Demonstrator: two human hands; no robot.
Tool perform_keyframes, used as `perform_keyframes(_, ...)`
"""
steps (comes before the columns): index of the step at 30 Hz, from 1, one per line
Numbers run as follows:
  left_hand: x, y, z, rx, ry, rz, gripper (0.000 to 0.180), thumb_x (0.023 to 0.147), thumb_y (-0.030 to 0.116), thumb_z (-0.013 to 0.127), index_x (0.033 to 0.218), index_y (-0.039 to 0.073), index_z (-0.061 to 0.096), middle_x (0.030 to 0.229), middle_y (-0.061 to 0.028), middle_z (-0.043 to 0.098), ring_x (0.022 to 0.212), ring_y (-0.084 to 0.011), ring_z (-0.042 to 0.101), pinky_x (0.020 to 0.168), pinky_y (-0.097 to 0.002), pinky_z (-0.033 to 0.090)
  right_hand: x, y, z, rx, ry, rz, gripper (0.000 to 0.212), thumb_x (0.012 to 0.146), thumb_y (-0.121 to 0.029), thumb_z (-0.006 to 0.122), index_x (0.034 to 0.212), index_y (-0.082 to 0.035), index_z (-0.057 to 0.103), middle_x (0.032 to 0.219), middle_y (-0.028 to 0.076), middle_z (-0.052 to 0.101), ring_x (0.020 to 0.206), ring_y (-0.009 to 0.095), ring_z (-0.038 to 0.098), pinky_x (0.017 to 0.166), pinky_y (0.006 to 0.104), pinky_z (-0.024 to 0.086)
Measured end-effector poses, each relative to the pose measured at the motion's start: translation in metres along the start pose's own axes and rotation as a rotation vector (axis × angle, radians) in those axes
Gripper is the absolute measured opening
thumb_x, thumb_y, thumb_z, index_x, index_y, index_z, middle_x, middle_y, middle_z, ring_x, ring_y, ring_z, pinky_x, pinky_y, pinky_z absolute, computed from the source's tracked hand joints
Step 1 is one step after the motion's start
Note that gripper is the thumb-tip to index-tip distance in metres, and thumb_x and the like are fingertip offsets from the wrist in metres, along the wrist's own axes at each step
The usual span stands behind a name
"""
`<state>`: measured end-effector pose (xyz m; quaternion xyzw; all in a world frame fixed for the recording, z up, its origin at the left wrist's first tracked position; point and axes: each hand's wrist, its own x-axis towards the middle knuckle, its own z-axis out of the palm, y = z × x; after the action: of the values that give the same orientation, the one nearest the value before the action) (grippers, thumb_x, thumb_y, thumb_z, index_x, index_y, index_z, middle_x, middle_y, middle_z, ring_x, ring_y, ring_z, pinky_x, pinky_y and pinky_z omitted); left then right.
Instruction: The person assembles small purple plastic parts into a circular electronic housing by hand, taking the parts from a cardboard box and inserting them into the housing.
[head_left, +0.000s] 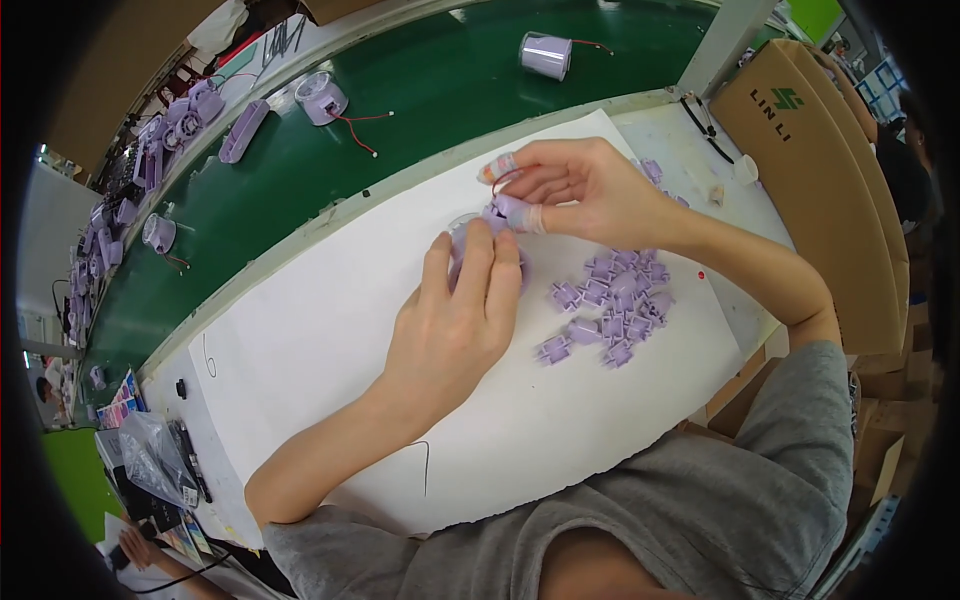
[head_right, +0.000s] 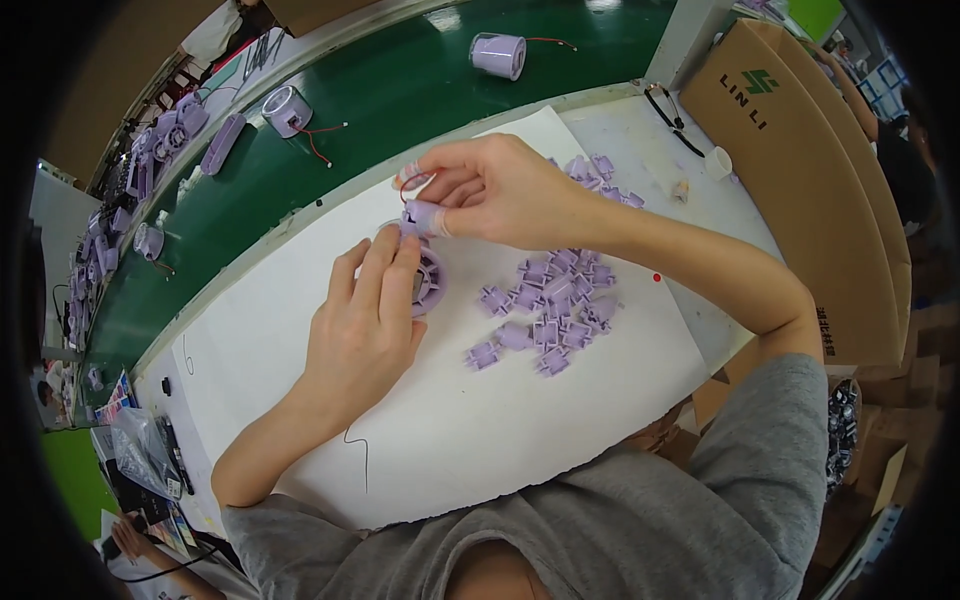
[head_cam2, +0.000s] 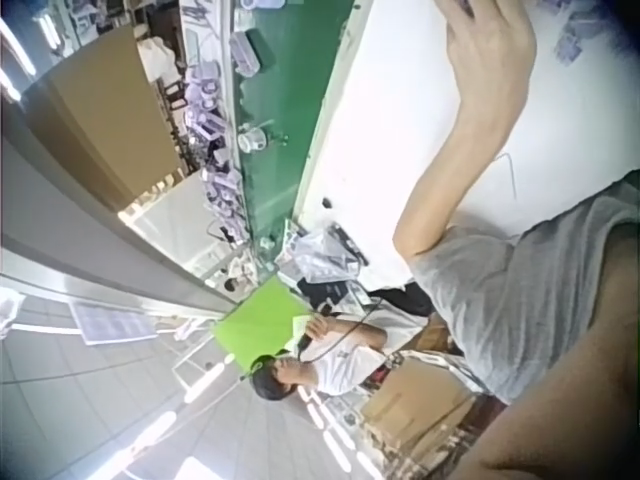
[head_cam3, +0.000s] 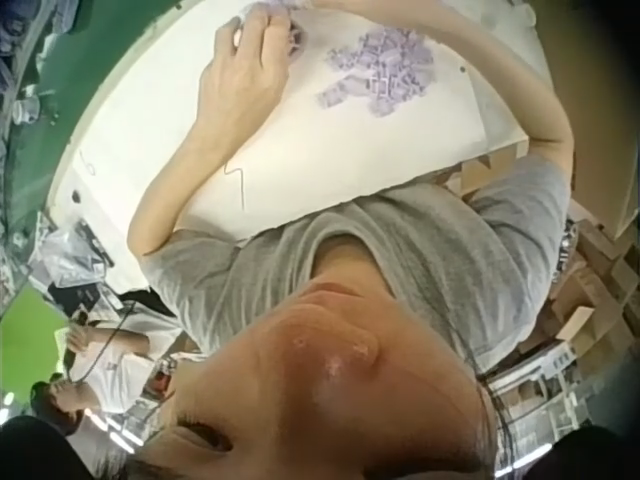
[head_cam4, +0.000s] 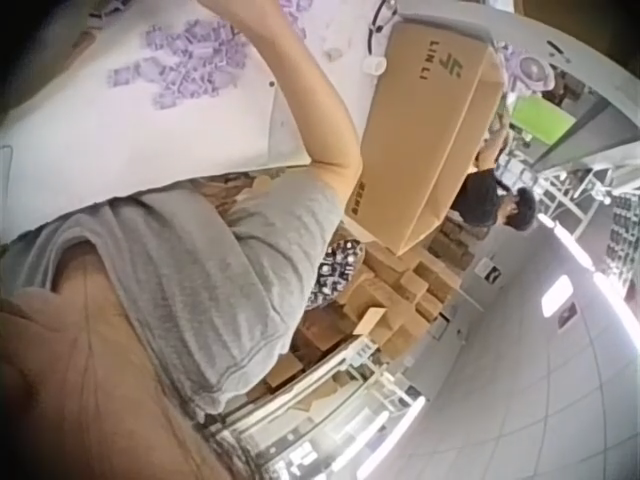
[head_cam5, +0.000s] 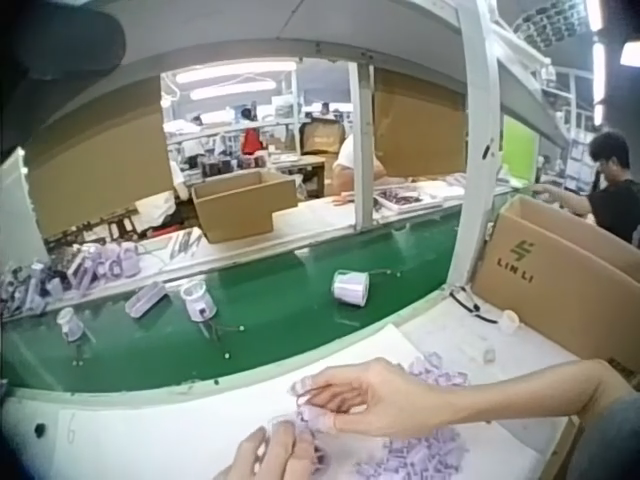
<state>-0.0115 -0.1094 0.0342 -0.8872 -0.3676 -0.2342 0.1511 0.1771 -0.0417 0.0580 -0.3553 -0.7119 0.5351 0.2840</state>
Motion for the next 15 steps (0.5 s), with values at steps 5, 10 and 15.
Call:
perform_keyframes(5,0.005,0.001,-0.002,0.017,-0.011,0.043,0.034,0.068,0.002,0.06,0.101,-0.005,0.053,0.104,-0.0183,0.052,0.085,-0.0308,0.054,0.054,-0.0255,0.054,0.001,-0.001,-0.006,-0.005,0.002,0.079,0.034,0.076,0.002,0.062,0.11,0.001,0.057,0.107,0.01,0.061,0.097,0.016,0.059,0.086,0.0274,0.047)
perform_keyframes(10,0.007,0.003,-0.002,0.026,-0.033,0.068,0.037,0.066,0.0,0.059,0.102,-0.005,0.052,0.104,-0.0195,0.051,0.085,-0.031,0.054,0.055,-0.0257,0.054,0.009,-0.001,-0.017,-0.099,-0.144,0.038,0.027,0.076,-0.001,0.059,0.102,0.006,0.059,0.086,0.011,0.064,0.079,0.012,0.061,0.073,0.0234,0.048)
perform_keyframes(15,0.005,-0.003,-0.012,-0.163,-0.143,-0.168,0.046,0.067,-0.001,0.055,0.112,-0.008,0.046,0.099,-0.0176,0.047,0.085,-0.0288,0.049,0.054,-0.0268,0.052,0.019,-0.01,0.001,-0.062,-0.159,0.035,0.025,0.075,-0.003,0.06,0.099,0.007,0.06,0.083,0.009,0.064,0.074,0.01,0.06,0.069,0.0228,0.048)
